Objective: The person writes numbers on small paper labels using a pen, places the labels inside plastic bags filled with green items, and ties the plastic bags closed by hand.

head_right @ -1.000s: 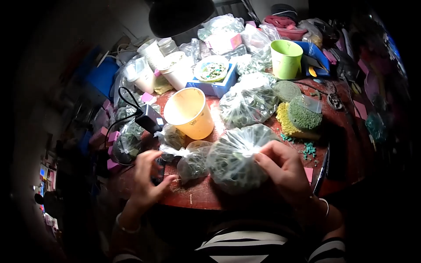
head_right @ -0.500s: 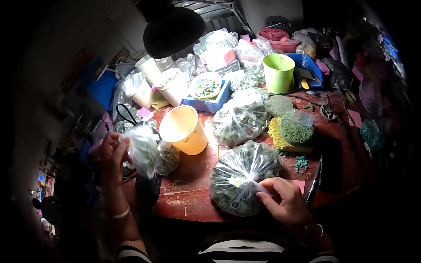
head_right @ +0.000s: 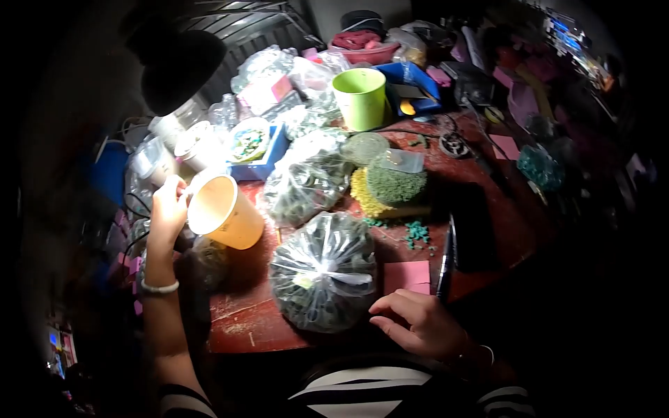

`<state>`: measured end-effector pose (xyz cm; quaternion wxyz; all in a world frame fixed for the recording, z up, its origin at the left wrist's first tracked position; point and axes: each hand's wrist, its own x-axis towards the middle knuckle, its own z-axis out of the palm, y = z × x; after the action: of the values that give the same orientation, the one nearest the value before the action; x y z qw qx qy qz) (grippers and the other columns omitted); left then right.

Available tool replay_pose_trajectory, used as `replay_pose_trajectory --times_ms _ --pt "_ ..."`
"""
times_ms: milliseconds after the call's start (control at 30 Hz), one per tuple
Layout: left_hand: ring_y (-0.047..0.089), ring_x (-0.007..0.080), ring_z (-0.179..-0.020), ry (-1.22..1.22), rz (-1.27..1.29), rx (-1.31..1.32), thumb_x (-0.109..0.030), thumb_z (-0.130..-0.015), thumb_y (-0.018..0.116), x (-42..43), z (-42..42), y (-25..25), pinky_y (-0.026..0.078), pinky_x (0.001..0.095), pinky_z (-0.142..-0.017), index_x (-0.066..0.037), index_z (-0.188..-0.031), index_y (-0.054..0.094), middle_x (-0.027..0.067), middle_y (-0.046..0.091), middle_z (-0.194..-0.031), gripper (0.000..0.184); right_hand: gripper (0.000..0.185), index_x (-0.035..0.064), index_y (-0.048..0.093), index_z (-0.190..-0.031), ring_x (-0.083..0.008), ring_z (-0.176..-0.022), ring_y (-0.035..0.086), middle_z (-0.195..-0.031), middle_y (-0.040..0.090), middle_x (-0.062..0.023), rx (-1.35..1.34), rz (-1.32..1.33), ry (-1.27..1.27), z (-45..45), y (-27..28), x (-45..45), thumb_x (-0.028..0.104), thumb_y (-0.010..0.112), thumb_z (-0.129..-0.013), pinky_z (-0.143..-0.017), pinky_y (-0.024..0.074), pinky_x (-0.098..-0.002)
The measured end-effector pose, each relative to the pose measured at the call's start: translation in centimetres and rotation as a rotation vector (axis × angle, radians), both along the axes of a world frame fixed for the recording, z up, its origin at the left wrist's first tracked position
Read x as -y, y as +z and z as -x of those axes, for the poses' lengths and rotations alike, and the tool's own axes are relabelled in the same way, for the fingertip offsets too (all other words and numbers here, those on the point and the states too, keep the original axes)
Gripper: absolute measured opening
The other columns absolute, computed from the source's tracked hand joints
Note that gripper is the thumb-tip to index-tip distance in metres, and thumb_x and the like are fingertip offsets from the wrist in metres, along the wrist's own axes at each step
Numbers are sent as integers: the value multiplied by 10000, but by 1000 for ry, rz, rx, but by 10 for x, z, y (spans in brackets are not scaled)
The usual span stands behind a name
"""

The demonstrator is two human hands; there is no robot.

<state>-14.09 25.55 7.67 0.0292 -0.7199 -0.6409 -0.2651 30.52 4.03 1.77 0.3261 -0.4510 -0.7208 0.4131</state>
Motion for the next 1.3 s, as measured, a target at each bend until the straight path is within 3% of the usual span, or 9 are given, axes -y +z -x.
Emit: replay_pose_trajectory --times_ms 67,233,367,600,867,900,1133,1200,1300 --pt "671 374 -853 -94 -403 -277 10 -900 679 27 -25 7 545 406 -761 -6 -1233 631 207 672 -965 337 161 9 697 -1043 -230 -783 702 -885 691 -116 -25 -25 -33 -5 -8 0 75 768 -914 -669 535 -325" --pt "658 288 -843 -366 -125 61 -15 -879 735 147 -135 12 545 404 -758 -25 -1108 670 148 653 -915 239 155 26 694 -1037 -263 -717 688 -887 669 -115 45 -149 -219 2 -5 -15 7 752 -895 -628 533 -347" --pt "618 347 -954 -477 56 -33 -389 -810 866 170 -202 -33 510 449 -823 -13 -1114 629 159 633 -1039 539 267 43 680 -1125 -294 -896 685 -963 644 -128 54 -553 -208 22 -13 -63 -35 732 -874 -757 557 -377" --pt "611 371 -932 -357 -7 242 -4 -816 735 173 -211 -57 511 460 -823 -24 -1108 594 173 608 -1018 324 196 26 662 -1023 -259 -859 618 -888 598 -97 212 -804 28 48 -8 -84 90 690 -840 -731 541 -353" --pt "586 323 -754 -191 -52 254 91 -783 683 145 -170 -43 499 404 -665 -3 -955 577 153 568 -885 222 418 -13 669 -1152 -305 -929 642 -983 638 -111 -58 -967 -111 71 21 -85 0 714 -737 -799 564 -419" --pt "524 183 -716 -201 -105 224 56 -829 672 145 -165 -47 445 319 -634 -12 -947 591 96 538 -853 159 417 -12 662 -1155 -316 -927 639 -988 640 -117 -97 -932 -140 71 22 -88 -22 711 -741 -811 559 -431" --pt "530 126 -806 -314 -49 529 102 -819 625 139 -150 -58 441 249 -706 12 -990 603 61 522 -968 195 568 8 456 -1413 -139 -697 660 -993 688 -123 -307 -122 58 71 5 -103 -14 715 -909 -627 516 -289" --pt "528 125 -804 -302 -53 498 106 -812 617 140 -153 -56 438 242 -723 8 -1004 600 53 528 -937 216 503 8 488 -1353 -359 -803 699 -1029 675 -193 -110 -262 139 78 14 -98 9 688 -891 -706 571 -419" --pt "488 98 -766 -298 -167 517 72 -865 615 143 -151 -66 419 229 -712 -5 -1005 581 31 520 -855 163 344 1 584 -1208 -358 -809 664 -980 613 -183 -93 -427 -33 81 6 -105 -41 618 -868 -716 555 -441"
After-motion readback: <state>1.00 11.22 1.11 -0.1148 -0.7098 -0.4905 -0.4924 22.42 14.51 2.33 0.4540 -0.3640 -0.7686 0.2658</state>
